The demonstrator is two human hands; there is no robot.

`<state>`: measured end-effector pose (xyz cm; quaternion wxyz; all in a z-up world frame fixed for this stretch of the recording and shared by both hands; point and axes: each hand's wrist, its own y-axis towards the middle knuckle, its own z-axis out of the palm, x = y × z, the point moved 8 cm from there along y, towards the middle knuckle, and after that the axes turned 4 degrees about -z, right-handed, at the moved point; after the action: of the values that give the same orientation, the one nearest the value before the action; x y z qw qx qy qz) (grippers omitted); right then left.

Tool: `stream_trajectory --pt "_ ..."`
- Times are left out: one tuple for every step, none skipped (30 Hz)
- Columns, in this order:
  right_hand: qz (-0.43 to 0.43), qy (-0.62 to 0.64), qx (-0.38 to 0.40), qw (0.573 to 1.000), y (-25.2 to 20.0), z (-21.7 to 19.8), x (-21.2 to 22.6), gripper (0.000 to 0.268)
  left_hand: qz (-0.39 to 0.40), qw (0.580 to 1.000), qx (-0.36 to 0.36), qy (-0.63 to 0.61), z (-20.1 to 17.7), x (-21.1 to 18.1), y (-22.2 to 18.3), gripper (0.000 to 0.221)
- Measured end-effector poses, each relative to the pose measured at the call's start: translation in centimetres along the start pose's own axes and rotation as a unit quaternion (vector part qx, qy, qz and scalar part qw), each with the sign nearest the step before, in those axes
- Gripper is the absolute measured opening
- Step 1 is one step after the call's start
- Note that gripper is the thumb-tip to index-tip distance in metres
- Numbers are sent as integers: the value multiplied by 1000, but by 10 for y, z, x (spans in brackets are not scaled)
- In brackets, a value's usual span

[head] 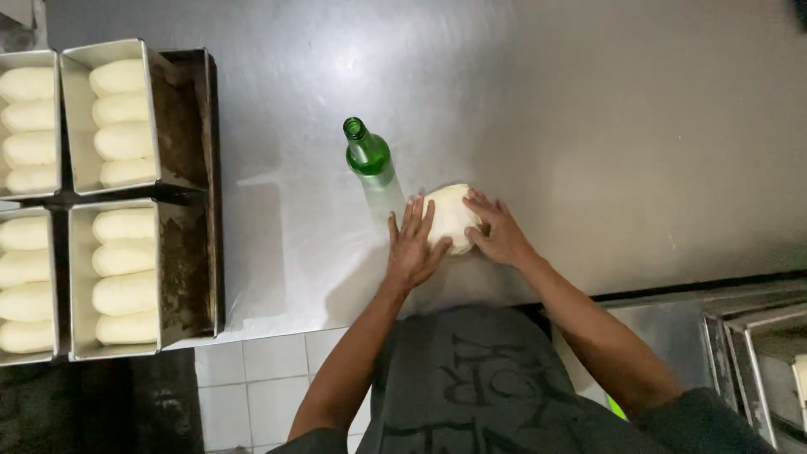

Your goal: Rolling out bread dough balls using a glass bottle as a rolling pin and placing them into metal baking tins.

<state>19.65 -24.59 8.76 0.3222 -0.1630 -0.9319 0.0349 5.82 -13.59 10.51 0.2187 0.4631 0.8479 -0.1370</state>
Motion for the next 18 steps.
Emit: stream_trajectory --pt "7 81 -10 997 -4 5 -6 73 3 997 -35 -62 6 7 -6 78" --pt "10 82 -7 997 -3 8 2 73 2 997 -31 -64 -1 -5 -5 78" --pt "-36 34 -90 995 -3 -3 17 72 -13 999 -21 -32 -6 -15 -4 80" --pt "-89 -15 -173 981 -2 -15 35 71 -30 999 -17 3 -14 -23 0 82" --pt "-91 -14 -172 981 3 -15 35 71 -32 999 -18 4 -7 -15 9 82" --pt "-79 -43 -110 990 1 -2 34 71 -65 995 -63 -44 -3 -3 8 71" --pt "-67 -72 -47 994 -3 11 33 71 -99 985 -107 -92 0 9 7 60" --pt "-74 -74 -52 993 -1 1 41 71 -96 985 -115 -89 3 19 8 60" --pt "-61 -86 -48 993 1 -7 46 69 -112 951 -235 -165 -9 36 1 58" --pt "-37 -94 -40 994 -9 -11 51 68 -124 901 -338 -241 -14 52 -17 55" --pt "-34 -94 -42 994 -10 -13 55 68 -121 903 -335 -242 -42 47 1 55" --pt "-62 -89 -35 993 -13 -13 65 70 -131 881 -388 -236 -75 45 6 79" --pt "-90 -85 -27 992 -16 -11 76 72 -138 858 -440 -227 -108 43 10 104" --pt "-90 -85 -24 992 -15 -10 74 72 -141 858 -439 -227 -111 54 22 104" --pt "-87 -71 -23 993 -15 -9 73 69 -106 862 -427 -250 -113 60 35 103" --pt "-86 -59 -25 994 -10 -10 70 66 -68 865 -417 -270 -118 68 53 103" --pt "-89 -59 -25 994 -11 -17 75 66 -68 864 -420 -269 -129 69 58 103" --pt "-61 19 -68 996 -17 -29 76 62 -153 869 -314 -351 -119 80 73 93"
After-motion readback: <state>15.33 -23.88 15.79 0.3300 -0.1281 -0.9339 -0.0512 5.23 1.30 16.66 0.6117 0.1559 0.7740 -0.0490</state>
